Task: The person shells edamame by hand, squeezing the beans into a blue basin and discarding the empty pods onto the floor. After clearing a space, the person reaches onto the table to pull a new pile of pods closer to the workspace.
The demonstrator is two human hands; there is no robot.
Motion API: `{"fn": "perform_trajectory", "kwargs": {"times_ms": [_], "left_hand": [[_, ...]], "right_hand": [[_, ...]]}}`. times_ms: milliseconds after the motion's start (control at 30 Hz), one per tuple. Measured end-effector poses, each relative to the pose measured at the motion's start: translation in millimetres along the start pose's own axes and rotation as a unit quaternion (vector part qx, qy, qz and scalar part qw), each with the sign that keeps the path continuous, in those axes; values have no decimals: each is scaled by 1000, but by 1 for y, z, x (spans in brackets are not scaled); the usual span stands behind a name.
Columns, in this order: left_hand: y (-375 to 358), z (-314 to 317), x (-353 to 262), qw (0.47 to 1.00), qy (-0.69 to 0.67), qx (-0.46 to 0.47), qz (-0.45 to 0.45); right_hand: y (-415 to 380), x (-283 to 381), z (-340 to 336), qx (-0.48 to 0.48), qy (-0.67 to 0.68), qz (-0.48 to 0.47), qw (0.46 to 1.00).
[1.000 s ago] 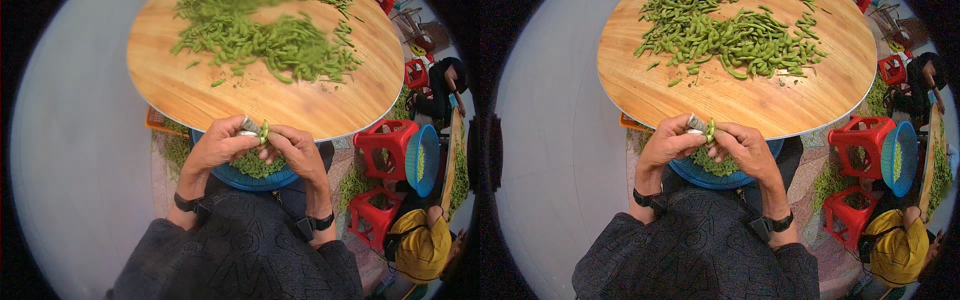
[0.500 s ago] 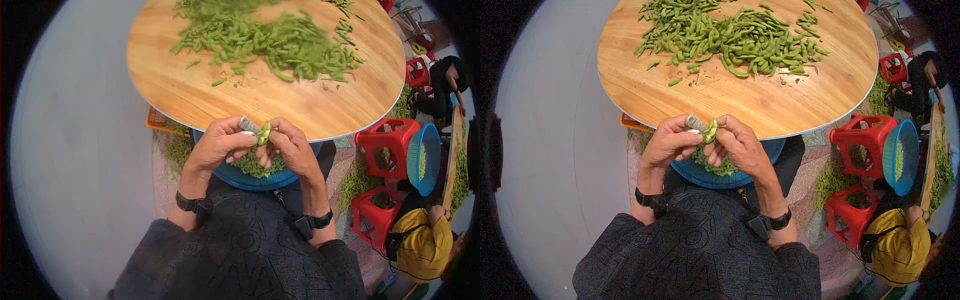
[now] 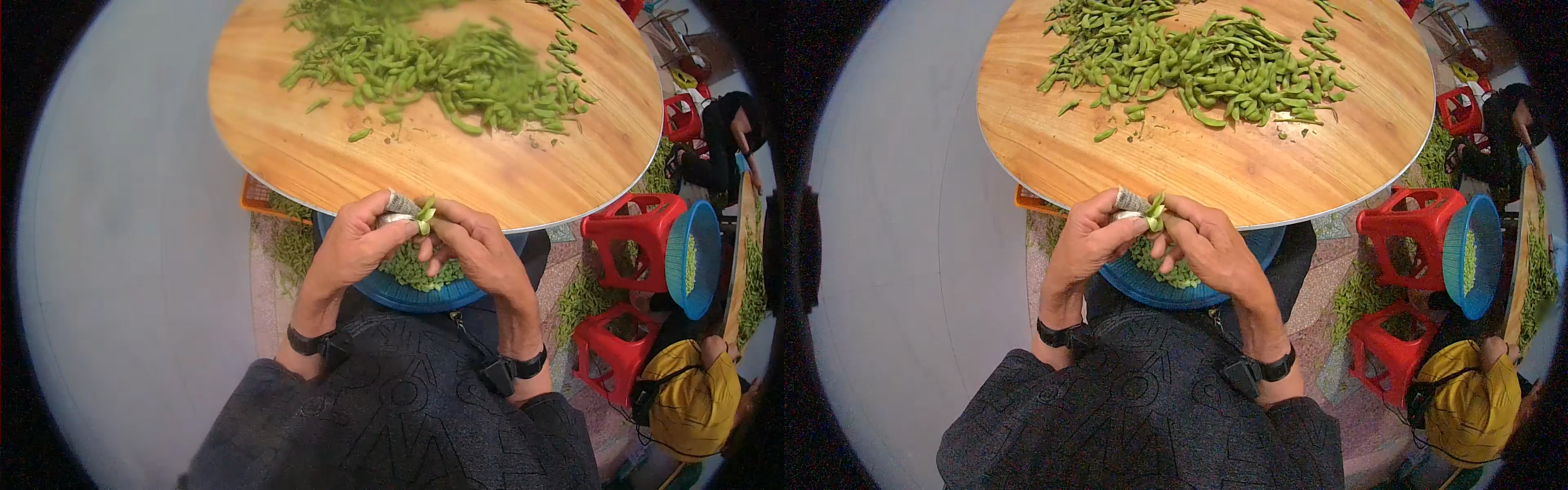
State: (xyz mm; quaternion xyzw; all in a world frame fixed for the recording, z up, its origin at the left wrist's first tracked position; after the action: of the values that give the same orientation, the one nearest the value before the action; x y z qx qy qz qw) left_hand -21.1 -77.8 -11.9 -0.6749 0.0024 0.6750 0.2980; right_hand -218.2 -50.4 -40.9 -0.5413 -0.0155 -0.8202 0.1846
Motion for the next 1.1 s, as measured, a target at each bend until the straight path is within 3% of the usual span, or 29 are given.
{"fn": "perform_trajectory", "kwargs": {"times_ms": [133,300,667,867,933,1100], "left_hand": [[0,-1,5,998,43,0,43],[-5,-8,3,997,-48,36,-38],[-10,-13,5,996,-65,22,-54],[-10,-20,11,997,-46,15,-54],[-11,-21,11,997,-44,17,-61],[-14,-20,4,996,-33,23,-75]], "right_hand": [[0,10,5,16,-63,15,998],[3,0,-4,61,-10,31,998],[4,0,-2,85,-21,52,995],[4,-1,-2,38,-14,55,998],[4,5,2,8,-93,40,995],[5,0,1,2,-133,-3,991]]}}
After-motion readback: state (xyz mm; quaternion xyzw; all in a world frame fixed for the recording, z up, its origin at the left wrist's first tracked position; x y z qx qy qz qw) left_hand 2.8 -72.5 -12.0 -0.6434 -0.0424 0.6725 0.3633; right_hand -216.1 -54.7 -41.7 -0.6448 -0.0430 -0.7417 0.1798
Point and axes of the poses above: each hand's wrist, its own y-axis towards the middle knuckle, its own z-axis out of the palm, x = y × z, the point moved 1 cm from there along y, towards the middle knuckle, and after that the axes turned 5 degrees about -z, right-handed, at the moved point
